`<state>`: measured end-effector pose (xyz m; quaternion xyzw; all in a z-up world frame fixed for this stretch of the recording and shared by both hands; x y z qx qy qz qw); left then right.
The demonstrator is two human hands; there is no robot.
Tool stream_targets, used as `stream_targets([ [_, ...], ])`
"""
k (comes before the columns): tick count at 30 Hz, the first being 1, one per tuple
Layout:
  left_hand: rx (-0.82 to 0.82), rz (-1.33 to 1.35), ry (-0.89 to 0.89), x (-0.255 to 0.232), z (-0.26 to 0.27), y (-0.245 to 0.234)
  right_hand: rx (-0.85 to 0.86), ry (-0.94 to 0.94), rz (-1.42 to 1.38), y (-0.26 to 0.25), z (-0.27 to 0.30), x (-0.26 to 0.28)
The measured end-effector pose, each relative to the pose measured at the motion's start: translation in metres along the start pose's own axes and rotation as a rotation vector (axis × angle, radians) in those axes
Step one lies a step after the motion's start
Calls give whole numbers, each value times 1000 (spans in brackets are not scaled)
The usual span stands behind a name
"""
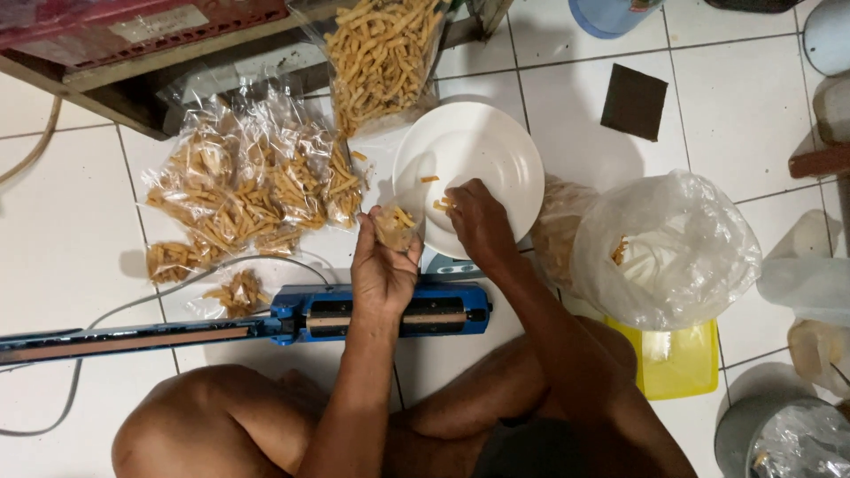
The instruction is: Packing small snacks into plastic bags and sealing them using a manual heat sealer while sitting on the floor.
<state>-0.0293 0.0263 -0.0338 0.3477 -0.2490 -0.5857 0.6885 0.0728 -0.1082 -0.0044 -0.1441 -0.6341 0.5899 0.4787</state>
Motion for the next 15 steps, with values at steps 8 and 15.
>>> stream_targets([
  [8,2,-8,-30,8,-3,-6,76,47,-199,-18,-13,9],
  [15,-4,-3,-14,6,4,1,-149,-152,173,27,-8,-15],
])
Point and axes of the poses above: each hand's wrist, its own z-axis away from the middle knuckle, its own y-axis out of the palm, x = y × z, the point moved 1 cm from there along -z, towards the middle knuckle, and after that the axes turned 6 degrees about x, right-handed, at the moved point
